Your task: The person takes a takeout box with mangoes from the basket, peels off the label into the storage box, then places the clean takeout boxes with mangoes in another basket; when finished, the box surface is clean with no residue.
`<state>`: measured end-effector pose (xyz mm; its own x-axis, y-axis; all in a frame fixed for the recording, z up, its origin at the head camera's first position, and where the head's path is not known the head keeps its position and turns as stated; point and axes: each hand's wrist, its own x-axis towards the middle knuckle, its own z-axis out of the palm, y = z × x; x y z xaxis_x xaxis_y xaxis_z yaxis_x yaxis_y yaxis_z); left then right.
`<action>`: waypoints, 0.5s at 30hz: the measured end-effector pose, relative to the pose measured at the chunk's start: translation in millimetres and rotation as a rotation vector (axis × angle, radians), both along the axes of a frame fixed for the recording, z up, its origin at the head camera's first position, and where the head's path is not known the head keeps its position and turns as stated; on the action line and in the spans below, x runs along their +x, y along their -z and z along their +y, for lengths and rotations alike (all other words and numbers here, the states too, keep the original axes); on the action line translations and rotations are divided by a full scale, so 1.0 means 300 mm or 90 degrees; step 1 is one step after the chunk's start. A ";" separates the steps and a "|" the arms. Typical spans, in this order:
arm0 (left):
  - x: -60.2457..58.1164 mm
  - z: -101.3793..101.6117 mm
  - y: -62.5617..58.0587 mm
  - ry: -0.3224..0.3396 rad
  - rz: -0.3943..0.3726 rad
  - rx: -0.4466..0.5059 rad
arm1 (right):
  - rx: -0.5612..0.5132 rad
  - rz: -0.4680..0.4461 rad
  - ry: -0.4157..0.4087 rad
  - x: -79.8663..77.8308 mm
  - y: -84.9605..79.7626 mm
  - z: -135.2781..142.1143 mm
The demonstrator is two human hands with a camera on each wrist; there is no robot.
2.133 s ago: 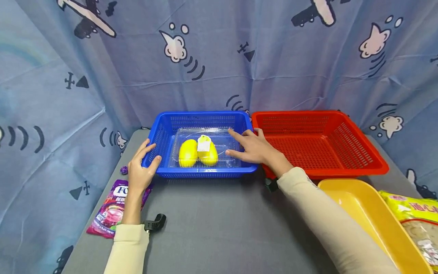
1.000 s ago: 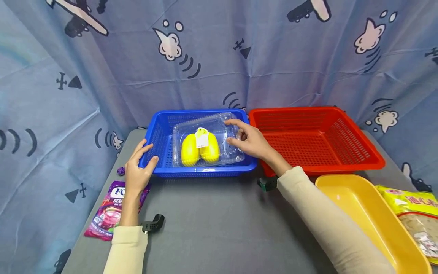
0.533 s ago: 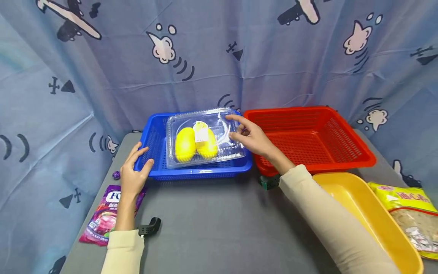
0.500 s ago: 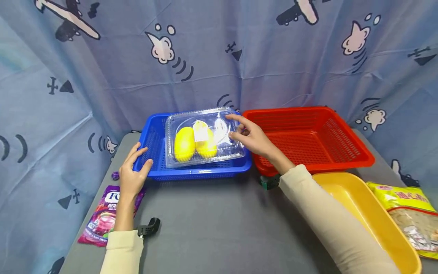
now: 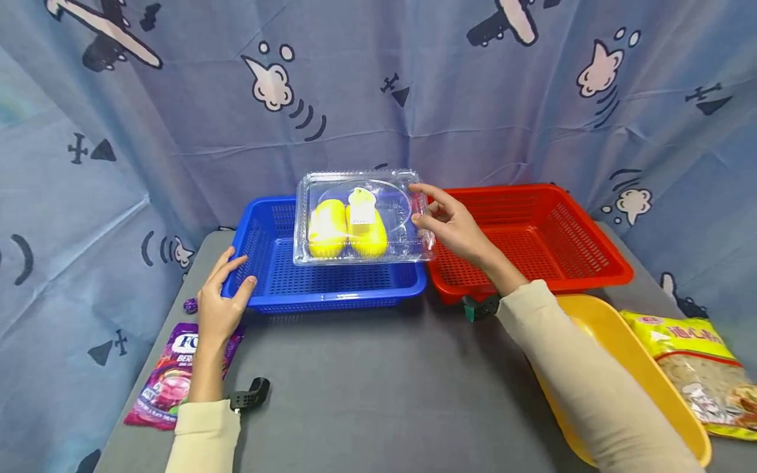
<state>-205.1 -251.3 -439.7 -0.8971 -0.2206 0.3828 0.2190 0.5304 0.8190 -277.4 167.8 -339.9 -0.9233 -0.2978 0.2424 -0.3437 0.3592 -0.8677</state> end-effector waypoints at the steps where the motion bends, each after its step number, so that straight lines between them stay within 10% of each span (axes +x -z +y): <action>1: 0.000 -0.001 0.000 0.001 0.003 0.000 | -0.001 0.001 0.007 0.003 -0.007 0.007; 15: -0.001 -0.006 0.007 0.006 0.002 0.004 | 0.032 -0.013 0.085 0.091 -0.096 0.155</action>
